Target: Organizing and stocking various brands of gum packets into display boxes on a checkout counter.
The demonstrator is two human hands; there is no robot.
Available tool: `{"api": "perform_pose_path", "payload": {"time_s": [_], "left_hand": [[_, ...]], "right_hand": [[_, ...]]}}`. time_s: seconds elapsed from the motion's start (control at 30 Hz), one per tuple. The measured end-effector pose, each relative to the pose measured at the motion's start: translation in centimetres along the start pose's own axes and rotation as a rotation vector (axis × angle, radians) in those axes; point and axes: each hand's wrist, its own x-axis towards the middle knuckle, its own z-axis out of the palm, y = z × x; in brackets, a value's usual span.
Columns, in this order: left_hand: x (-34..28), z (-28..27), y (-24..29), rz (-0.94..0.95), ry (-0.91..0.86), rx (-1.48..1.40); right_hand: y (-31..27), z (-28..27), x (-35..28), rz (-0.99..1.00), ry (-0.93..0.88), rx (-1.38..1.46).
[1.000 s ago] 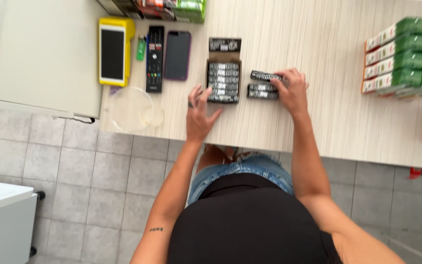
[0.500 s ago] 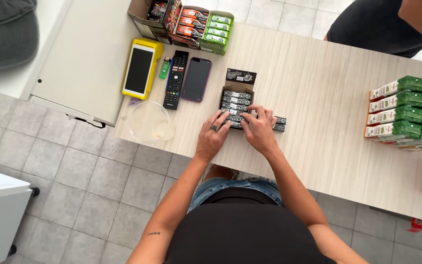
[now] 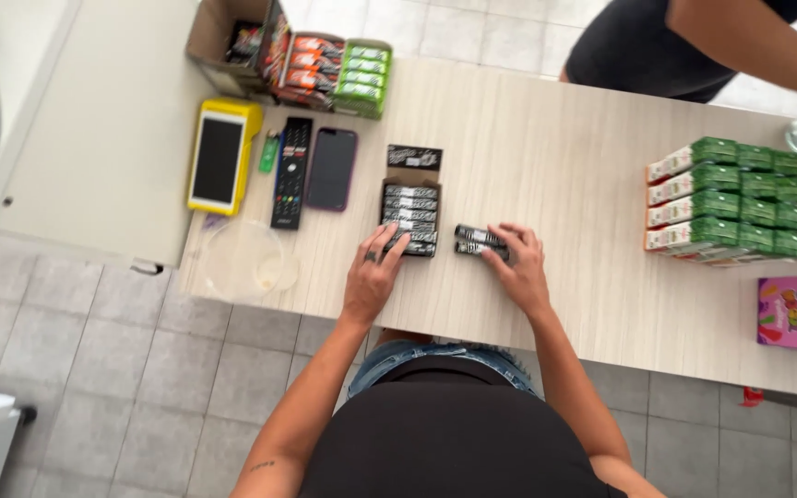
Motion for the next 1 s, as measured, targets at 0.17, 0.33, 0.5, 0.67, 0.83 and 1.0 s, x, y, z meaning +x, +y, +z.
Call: {"api": "perform_pose_path", "payload": {"time_s": [0.17, 0.33, 0.5, 0.67, 0.83, 1.0], "left_hand": [[-1.5, 2.3, -1.1, -0.022, -0.019, -0.027], [-1.8, 2.2, -1.1, -0.036, -0.028, -0.037], [-1.2, 1.4, -0.7, -0.112, -0.075, -0.116], [-1.4, 1.9, -1.2, -0.1, -0.08, -0.121], [-1.3, 1.1, -1.1, -0.113, -0.081, -0.157], [-1.6, 1.6, -1.2, -0.119, -0.061, -0.175]], "right_hand": [[-0.3, 0.2, -0.9, 0.1, 0.049, 0.148], [-0.5, 0.3, -0.3, 0.129, 0.069, 0.246], [-0.9, -0.3, -0.1, 0.179, -0.026, 0.227], [-0.8, -0.7, 1.6, 0.225, -0.045, 0.265], [-0.4, -0.1, 3.6, 0.229, -0.086, 0.196], [-0.9, 0.1, 4.8, 0.139, -0.006, 0.237]]}}
